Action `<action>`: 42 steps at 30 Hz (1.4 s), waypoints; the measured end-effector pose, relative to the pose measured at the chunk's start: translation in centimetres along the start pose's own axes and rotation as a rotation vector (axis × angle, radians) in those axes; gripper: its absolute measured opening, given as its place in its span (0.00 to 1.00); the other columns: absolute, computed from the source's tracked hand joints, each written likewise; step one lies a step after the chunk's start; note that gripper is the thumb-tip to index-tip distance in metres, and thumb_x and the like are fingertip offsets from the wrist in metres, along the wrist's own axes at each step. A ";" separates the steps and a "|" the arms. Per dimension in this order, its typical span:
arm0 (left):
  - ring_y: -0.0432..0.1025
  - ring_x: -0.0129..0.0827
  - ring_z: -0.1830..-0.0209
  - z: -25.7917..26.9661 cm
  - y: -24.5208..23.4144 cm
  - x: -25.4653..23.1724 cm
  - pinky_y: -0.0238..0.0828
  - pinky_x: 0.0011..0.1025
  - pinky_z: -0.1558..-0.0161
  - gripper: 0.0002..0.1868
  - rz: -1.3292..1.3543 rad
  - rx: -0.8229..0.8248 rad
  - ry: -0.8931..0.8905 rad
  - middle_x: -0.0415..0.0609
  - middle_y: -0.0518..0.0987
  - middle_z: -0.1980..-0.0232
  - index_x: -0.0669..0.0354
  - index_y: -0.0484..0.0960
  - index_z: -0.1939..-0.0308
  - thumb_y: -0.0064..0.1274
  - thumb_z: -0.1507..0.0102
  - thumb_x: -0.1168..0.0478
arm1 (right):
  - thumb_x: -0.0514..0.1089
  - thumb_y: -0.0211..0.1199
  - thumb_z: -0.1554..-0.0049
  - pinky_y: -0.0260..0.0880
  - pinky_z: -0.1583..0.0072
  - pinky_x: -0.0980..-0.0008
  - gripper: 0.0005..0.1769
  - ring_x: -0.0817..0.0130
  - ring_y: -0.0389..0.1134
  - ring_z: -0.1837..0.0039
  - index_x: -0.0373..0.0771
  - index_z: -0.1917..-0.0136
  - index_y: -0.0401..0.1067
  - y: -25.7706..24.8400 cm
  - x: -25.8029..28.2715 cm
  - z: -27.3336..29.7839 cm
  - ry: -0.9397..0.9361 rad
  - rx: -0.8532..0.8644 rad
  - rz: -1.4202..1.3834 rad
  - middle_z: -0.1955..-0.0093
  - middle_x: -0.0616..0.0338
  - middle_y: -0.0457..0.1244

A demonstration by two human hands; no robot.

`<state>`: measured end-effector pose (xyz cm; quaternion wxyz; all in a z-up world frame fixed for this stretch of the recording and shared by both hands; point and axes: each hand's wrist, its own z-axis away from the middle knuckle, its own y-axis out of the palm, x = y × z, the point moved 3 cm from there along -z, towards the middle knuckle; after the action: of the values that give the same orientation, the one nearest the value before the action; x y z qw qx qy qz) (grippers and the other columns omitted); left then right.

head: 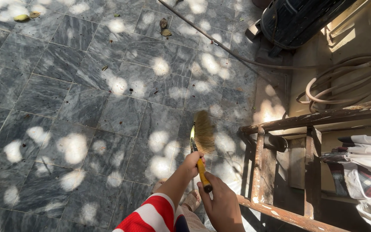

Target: Sweeping dry leaves and debris from a tiled outdoor floor using a broom.

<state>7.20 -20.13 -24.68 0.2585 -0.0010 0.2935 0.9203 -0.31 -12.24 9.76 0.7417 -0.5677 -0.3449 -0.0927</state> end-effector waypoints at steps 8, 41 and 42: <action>0.65 0.31 0.75 4.1 -6.0 -3.3 0.67 0.31 0.71 0.04 0.204 -0.006 0.063 0.45 0.70 0.73 0.60 0.69 0.63 0.47 0.34 0.66 | 0.48 0.65 0.42 0.71 0.57 0.58 0.21 0.56 0.74 0.58 0.33 0.40 0.70 2.3 1.8 0.1 -0.275 0.160 -0.066 0.58 0.49 0.70; 0.74 0.38 0.60 21.6 7.1 -1.4 0.83 0.36 0.56 0.22 0.044 -0.057 0.203 0.58 0.70 0.50 0.74 0.59 0.40 0.49 0.32 0.64 | 0.55 0.57 0.38 0.76 0.53 0.66 0.23 0.66 0.75 0.60 0.34 0.43 0.77 -9.3 -1.4 5.0 0.011 -0.321 -0.162 0.64 0.50 0.69; 0.74 0.38 0.60 21.9 7.8 -0.9 0.83 0.36 0.56 0.22 0.040 -0.055 0.200 0.58 0.70 0.50 0.74 0.59 0.40 0.49 0.32 0.64 | 0.55 0.57 0.38 0.76 0.53 0.66 0.23 0.66 0.75 0.60 0.34 0.43 0.77 -9.9 -2.3 5.1 0.015 -0.325 -0.161 0.64 0.50 0.69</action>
<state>7.51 -14.15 -2.24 0.2096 -0.0939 0.2924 0.9283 -9.29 -11.54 16.65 0.6331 -0.6498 -0.3643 -0.2105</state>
